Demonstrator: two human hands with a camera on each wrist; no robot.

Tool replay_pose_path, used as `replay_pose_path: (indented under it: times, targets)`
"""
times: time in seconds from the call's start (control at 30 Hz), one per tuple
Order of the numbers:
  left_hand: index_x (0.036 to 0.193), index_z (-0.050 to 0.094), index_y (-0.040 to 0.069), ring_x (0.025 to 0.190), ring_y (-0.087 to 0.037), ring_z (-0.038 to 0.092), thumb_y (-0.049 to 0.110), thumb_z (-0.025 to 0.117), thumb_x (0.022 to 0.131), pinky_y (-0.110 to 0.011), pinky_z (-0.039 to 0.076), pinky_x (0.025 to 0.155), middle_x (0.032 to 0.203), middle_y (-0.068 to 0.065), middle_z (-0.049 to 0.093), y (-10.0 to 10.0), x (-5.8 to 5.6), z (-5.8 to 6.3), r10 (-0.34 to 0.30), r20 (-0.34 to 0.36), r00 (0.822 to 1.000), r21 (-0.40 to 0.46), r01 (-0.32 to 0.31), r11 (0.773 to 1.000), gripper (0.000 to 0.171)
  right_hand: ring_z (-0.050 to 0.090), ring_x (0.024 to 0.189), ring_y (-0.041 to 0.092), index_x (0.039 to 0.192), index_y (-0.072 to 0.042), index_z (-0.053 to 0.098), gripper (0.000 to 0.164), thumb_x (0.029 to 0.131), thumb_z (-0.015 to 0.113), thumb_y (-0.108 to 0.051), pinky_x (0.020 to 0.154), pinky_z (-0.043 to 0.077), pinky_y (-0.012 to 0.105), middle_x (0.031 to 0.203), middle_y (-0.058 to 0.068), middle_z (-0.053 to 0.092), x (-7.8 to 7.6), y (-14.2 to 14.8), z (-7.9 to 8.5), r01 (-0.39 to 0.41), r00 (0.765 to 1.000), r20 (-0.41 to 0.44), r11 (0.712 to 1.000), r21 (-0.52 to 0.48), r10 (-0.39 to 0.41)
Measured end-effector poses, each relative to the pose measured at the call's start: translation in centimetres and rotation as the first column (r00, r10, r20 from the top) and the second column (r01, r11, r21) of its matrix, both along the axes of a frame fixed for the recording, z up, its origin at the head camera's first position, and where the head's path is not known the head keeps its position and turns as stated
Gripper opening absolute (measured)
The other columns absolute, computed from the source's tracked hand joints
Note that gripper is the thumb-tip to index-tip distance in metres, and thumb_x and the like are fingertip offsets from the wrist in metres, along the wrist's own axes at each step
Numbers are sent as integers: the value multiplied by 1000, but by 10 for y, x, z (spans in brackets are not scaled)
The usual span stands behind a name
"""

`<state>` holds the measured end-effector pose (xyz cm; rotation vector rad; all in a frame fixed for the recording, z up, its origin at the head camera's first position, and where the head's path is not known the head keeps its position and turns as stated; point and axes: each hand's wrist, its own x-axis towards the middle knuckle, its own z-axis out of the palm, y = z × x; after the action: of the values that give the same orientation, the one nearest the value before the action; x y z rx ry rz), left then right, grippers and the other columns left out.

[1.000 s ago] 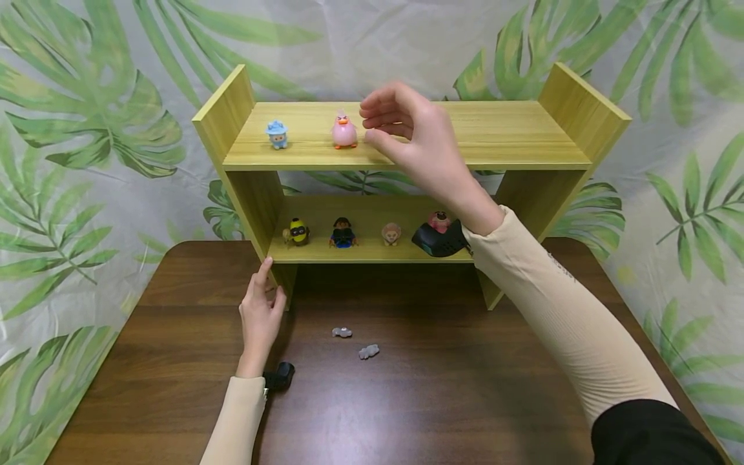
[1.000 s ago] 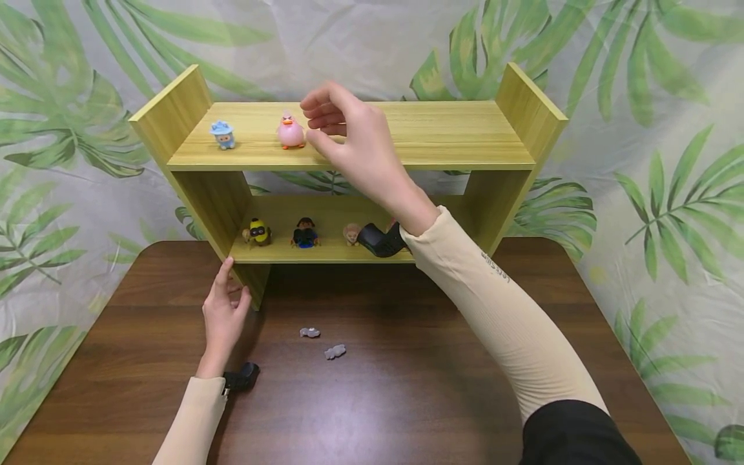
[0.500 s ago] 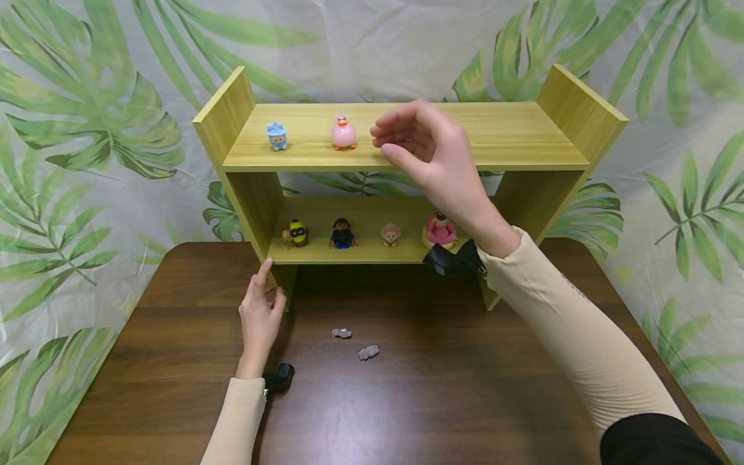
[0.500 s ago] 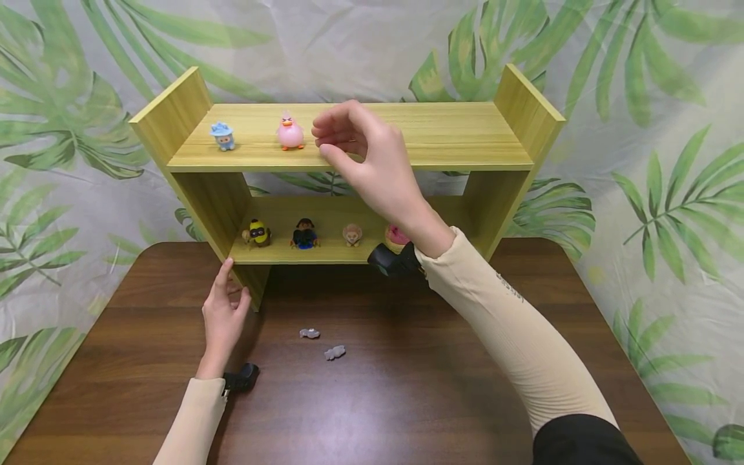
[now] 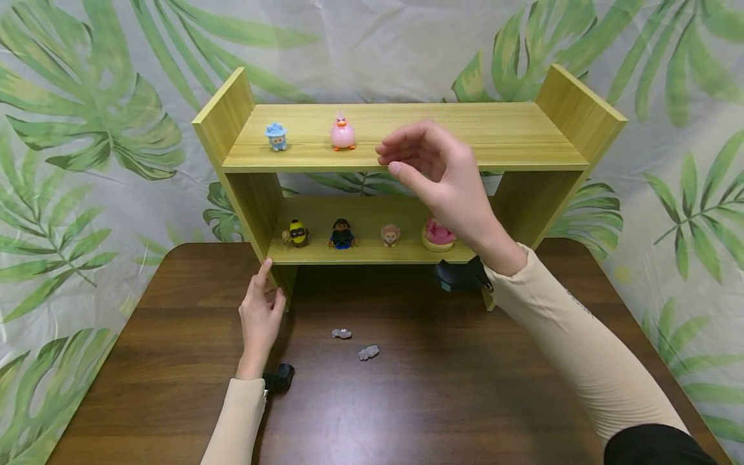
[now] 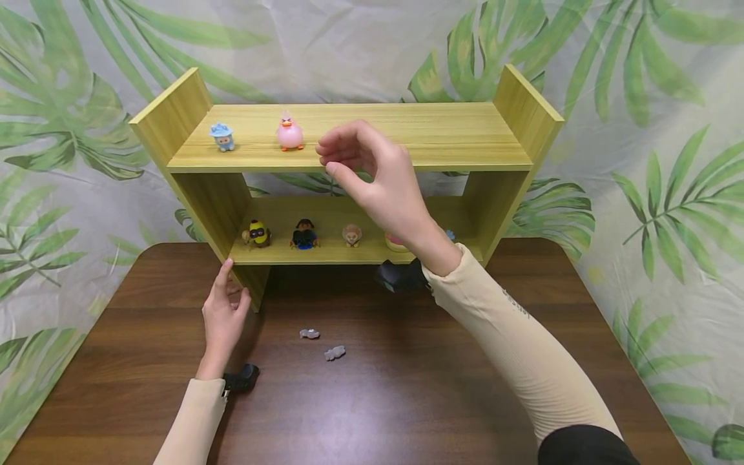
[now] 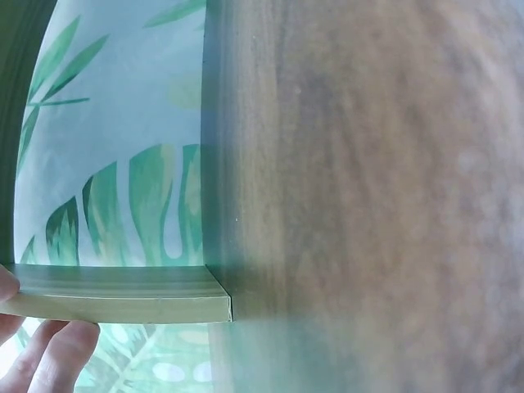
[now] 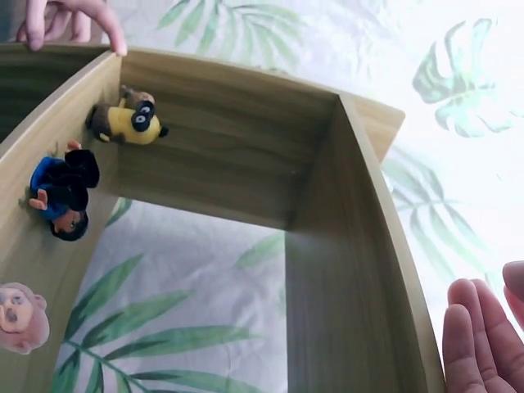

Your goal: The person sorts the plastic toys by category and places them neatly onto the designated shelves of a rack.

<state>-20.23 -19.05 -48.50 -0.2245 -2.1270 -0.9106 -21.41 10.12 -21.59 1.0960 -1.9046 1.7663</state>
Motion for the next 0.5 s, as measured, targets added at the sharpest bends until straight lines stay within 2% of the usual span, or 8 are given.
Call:
replay_pose_path:
  times: [0.2,0.5]
  targets:
    - [144,35,29,82,-32,63,-11,57,84,-42,56,54,95,-18,55,0,0,-1,-1,2,1000,-2,1,1000,75,62,97,27,108,9,59,20,88,59,9,87,51,36,103,17,64,3,3,-8,-11,1000,-14,1000,18,11]
    - [143,36,28,81,-32,62,-10,57,85,-41,56,55,93,-18,54,-1,0,0,-1,9,1000,-3,1,1000,72,62,96,30,108,9,58,20,88,58,10,83,52,37,104,18,65,8,4,-29,-37,999,-22,999,21,38]
